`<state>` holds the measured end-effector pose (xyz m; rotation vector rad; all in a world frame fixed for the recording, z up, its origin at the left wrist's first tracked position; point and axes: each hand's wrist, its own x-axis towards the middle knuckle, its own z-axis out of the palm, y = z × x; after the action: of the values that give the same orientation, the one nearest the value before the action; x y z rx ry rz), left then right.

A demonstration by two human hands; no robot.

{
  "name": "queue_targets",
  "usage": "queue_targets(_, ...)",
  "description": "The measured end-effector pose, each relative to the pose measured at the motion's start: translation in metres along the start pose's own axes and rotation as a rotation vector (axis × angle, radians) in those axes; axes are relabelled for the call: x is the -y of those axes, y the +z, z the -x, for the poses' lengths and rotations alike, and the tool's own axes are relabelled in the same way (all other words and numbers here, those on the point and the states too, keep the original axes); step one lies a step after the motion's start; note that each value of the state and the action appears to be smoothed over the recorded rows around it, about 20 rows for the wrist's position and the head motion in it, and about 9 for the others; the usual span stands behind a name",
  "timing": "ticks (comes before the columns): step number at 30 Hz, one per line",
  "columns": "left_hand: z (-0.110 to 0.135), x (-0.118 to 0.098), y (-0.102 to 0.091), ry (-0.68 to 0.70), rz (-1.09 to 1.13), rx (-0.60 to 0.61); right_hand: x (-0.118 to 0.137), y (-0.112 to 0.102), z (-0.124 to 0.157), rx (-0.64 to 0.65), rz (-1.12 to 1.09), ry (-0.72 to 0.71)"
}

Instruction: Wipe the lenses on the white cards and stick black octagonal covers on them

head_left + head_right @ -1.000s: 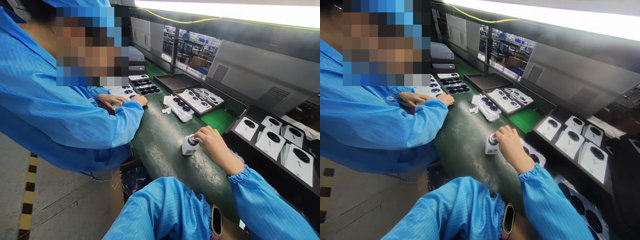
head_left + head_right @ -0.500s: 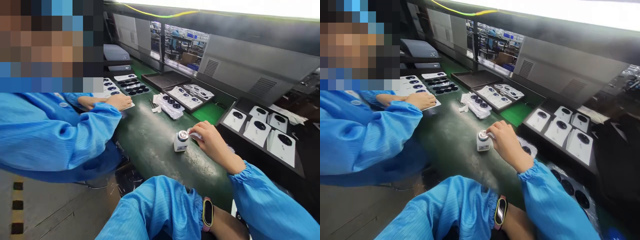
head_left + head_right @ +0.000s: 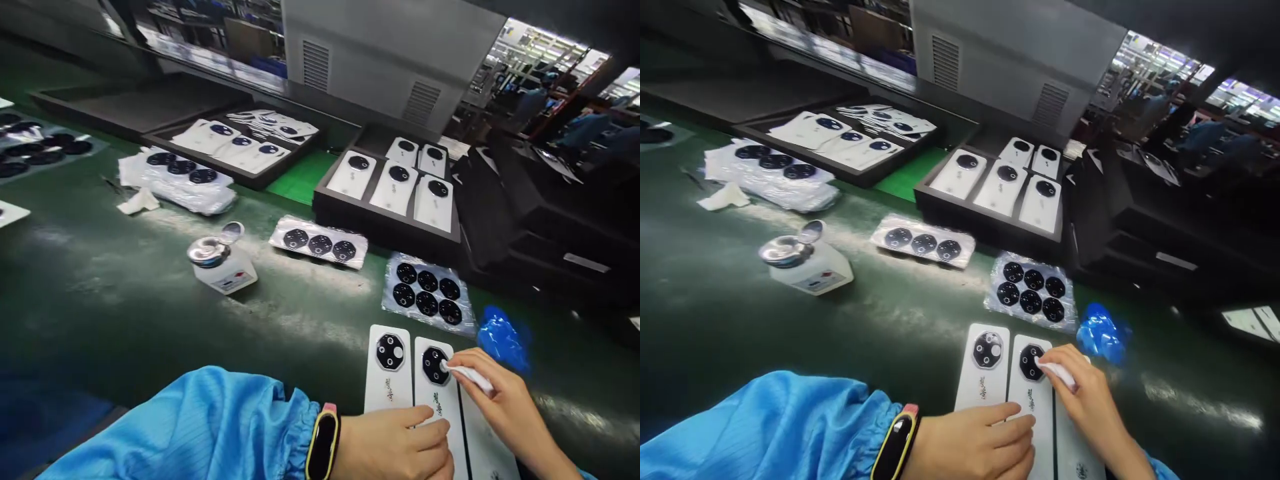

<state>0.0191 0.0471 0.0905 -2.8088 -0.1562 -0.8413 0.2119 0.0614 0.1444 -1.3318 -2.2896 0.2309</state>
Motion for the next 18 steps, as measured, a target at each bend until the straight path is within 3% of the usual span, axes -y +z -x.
queue_targets(3, -0.016, -0.014, 0.014, -0.042, -0.006, -0.014, -0.004, 0.014, 0.016, -0.025, 0.101, -0.092)
queue_targets(7, -0.026, -0.022, 0.029, -0.117, -0.008, 0.02, -0.011, 0.022, 0.024, 0.029, 0.144, -0.095)
queue_targets(14, -0.024, -0.018, 0.029, -0.128, 0.016, 0.071, -0.019, 0.025, 0.025, 0.12, 0.212, -0.131)
queue_targets(18, -0.025, -0.015, 0.026, -0.109, 0.028, 0.114, -0.014, 0.027, 0.02, 0.065, 0.245, -0.158)
